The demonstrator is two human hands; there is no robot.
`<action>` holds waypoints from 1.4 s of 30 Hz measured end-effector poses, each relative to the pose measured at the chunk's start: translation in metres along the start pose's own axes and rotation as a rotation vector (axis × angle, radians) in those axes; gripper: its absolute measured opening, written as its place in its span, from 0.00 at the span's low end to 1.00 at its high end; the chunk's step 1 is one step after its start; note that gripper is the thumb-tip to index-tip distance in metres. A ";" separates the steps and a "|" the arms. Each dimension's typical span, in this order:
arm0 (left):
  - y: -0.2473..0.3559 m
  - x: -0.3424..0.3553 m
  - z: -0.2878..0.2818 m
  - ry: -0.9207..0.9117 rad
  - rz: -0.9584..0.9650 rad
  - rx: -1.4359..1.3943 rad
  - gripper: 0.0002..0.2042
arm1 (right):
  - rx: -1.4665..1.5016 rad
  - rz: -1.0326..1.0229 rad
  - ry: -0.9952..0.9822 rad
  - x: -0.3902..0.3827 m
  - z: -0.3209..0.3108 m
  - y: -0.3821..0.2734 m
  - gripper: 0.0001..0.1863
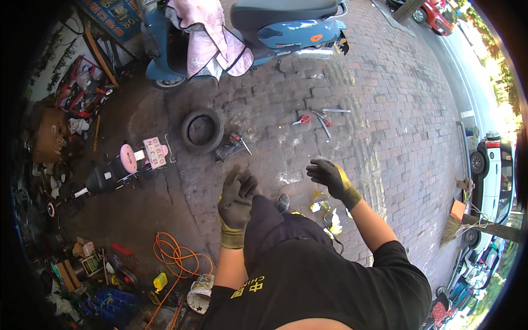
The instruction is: The person kneels beside a blue scooter and uses a red air hose to inflate the rear tire. They then stand, walk into a cluttered workshop, and pick up several tools from the floor. The person retrieves a cardboard box containing batteries, opens it, and removes the batteries.
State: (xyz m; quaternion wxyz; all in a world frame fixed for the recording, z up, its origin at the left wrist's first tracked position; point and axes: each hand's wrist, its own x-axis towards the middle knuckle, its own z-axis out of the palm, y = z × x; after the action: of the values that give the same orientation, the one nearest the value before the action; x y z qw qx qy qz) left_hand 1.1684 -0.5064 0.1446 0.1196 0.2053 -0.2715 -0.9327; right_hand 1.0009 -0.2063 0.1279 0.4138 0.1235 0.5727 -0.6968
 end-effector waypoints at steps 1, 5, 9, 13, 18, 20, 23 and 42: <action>-0.002 0.021 0.006 -0.066 -0.077 -0.143 0.18 | -0.076 -0.035 -0.044 0.016 -0.010 -0.018 0.26; -0.042 0.109 0.023 0.250 -0.208 0.098 0.19 | -0.190 -0.046 -0.015 0.088 -0.046 -0.070 0.27; -0.096 0.219 0.043 0.288 -0.425 0.215 0.23 | -0.402 -0.002 -0.016 0.143 -0.113 -0.102 0.25; -0.163 0.334 0.100 0.256 -0.607 0.132 0.25 | -0.796 0.106 0.168 0.189 -0.213 -0.113 0.26; -0.230 0.441 0.133 -0.059 -0.521 0.123 0.23 | -0.805 0.349 0.175 0.312 -0.349 -0.102 0.27; -0.267 0.480 0.115 -0.030 -0.436 0.114 0.22 | -1.160 0.390 0.135 0.374 -0.407 -0.094 0.30; -0.324 0.518 0.055 0.263 -0.328 0.071 0.21 | -1.453 0.449 0.049 0.492 -0.487 -0.074 0.28; -0.647 0.507 -0.087 0.595 -0.530 -0.134 0.24 | -1.941 0.215 0.241 0.842 -0.734 0.108 0.20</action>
State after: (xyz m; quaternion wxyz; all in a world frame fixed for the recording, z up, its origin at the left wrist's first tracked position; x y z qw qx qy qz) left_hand 0.6853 -0.1824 -0.4431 -0.0383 0.5209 -0.1012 -0.8468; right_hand 0.3285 0.0881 -0.7217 0.3355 -0.1482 0.9205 0.1346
